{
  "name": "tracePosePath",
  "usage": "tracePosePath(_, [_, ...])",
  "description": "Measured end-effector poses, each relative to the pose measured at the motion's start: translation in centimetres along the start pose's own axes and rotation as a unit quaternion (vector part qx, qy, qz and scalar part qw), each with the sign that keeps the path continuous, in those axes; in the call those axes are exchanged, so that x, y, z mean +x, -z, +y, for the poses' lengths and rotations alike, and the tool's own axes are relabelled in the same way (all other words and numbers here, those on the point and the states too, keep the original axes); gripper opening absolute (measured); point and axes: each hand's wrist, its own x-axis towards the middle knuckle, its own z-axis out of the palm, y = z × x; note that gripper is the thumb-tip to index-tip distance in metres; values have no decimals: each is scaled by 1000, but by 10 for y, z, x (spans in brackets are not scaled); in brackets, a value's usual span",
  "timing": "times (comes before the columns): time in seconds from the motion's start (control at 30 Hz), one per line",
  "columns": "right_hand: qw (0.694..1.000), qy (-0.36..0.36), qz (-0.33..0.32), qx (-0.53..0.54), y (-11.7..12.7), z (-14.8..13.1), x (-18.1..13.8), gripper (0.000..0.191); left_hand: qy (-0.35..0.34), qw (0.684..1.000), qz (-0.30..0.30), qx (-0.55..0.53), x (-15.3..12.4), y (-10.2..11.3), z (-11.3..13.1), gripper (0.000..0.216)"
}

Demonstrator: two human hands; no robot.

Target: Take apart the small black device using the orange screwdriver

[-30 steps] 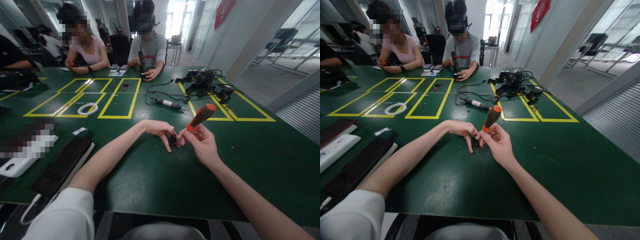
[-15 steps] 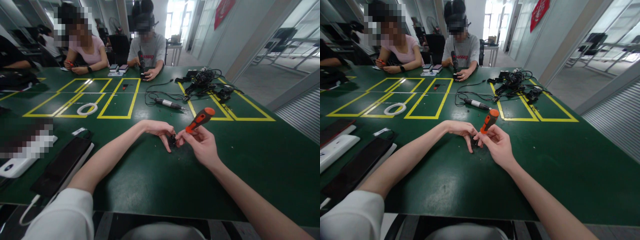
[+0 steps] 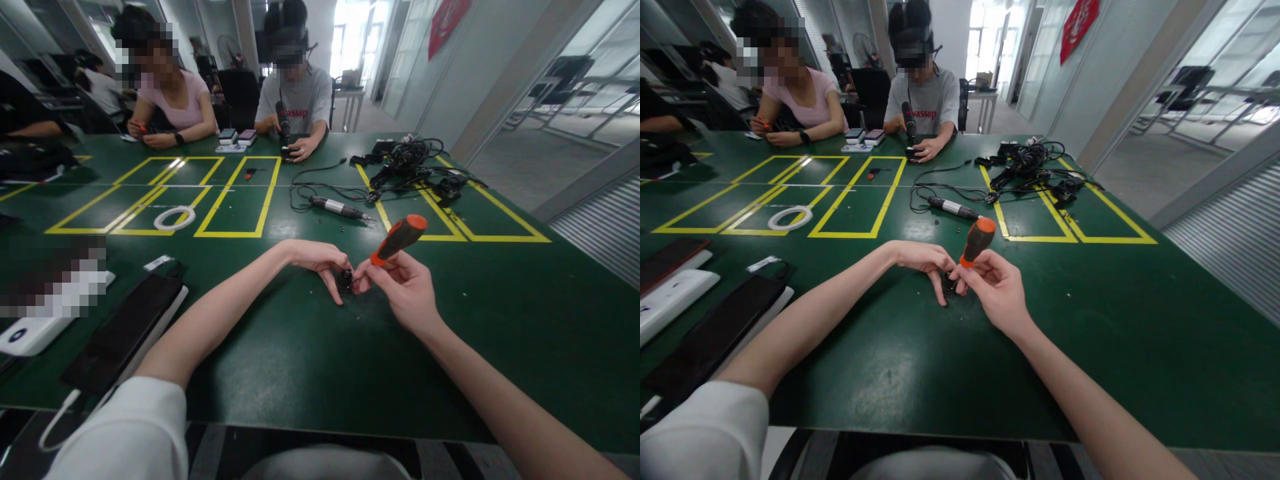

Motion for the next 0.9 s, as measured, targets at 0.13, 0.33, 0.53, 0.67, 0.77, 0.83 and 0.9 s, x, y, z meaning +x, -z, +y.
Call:
tracePosePath(0.13, [1000,-11,0,-17,1,-1,1,35,-4,1000,1,-1,-1,0,0,25])
tracePosePath(0.33, [1000,1,-11,3,1,1,0,35,6,1000,8,-3,-1,0,-1,26])
tracePosePath(0.53, [1000,4,0,-22,1,-1,1,32,4,1000,-13,-2,-1,1,0,31])
tracePosePath(0.67, [1000,9,-5,-14,2,0,1,33,-9,999,-33,-16,1,2,-2,32])
tracePosePath(0.77, [1000,12,-1,9,1,1,1,32,-15,999,-41,-28,1,3,-3,34])
tracePosePath(0.83, [1000,11,7,15,0,1,0,33,-20,998,-45,-30,1,3,-3,34])
tracePosePath(0.9, [1000,7,9,7,-1,0,0,33,-23,998,-40,-31,0,1,-1,34])
